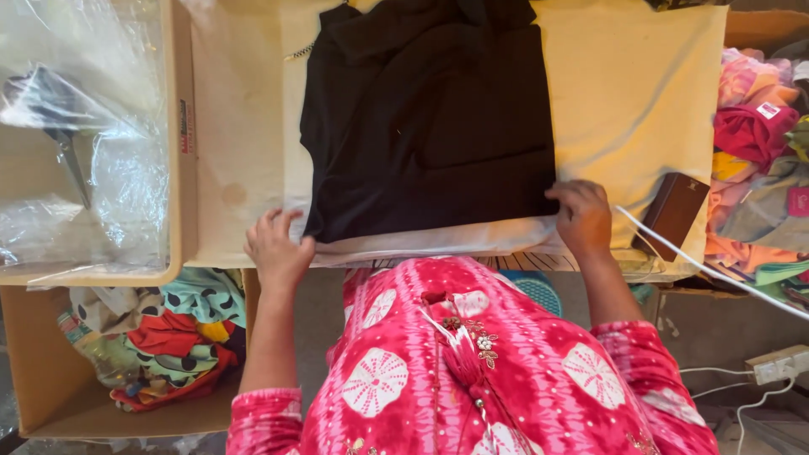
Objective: Folding and stacking various clothing items on a table.
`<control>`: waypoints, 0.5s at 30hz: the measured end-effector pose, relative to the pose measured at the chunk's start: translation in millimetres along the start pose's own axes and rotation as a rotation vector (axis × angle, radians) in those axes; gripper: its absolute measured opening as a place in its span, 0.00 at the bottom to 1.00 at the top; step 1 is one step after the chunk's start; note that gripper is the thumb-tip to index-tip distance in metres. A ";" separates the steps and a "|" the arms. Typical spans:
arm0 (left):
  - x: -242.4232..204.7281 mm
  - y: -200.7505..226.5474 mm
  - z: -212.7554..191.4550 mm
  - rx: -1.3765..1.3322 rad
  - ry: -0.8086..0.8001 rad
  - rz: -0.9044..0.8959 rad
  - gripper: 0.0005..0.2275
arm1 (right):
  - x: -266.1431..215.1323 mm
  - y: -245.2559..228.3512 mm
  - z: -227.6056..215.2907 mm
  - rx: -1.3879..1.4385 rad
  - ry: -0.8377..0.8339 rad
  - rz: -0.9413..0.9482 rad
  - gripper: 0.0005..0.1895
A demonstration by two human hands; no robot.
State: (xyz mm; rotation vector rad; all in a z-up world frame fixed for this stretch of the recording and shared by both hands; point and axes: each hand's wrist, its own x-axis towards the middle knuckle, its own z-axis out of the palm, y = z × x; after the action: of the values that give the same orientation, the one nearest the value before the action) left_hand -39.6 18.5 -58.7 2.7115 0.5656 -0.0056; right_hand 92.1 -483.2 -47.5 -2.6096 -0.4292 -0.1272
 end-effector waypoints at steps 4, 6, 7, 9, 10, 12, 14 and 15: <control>43.8 37.0 9.8 -0.151 0.114 0.145 0.17 | 32.4 -3.4 18.0 -0.048 0.104 -0.030 0.16; 72.5 60.0 20.1 -0.218 0.083 0.092 0.20 | 48.0 -6.2 29.2 -0.056 0.093 -0.060 0.15; 86.9 71.3 25.2 -0.286 0.051 0.038 0.22 | 55.9 -7.5 35.0 -0.063 0.081 -0.089 0.15; 106.0 83.2 28.6 -0.252 0.004 -0.028 0.23 | 64.2 -4.9 43.4 -0.097 0.088 -0.110 0.16; 116.1 89.3 30.4 -0.218 -0.045 -0.092 0.24 | 68.9 -3.5 47.6 -0.131 0.096 -0.130 0.17; 124.3 87.4 31.3 -0.178 -0.069 -0.122 0.20 | 70.9 -5.5 45.0 -0.144 0.065 -0.087 0.14; 128.9 86.9 27.3 -0.135 -0.093 -0.149 0.16 | 72.6 -5.2 42.7 -0.156 0.037 -0.042 0.11; 129.1 87.5 23.0 -0.140 -0.052 -0.122 0.12 | 72.4 -4.0 41.2 -0.145 0.043 -0.026 0.10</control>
State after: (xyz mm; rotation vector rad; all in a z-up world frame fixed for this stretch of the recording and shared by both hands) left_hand 114.6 -14.4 -59.1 2.5306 0.6886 -0.0658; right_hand 159.7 -439.9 -69.8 -2.7382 -0.4542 -0.2308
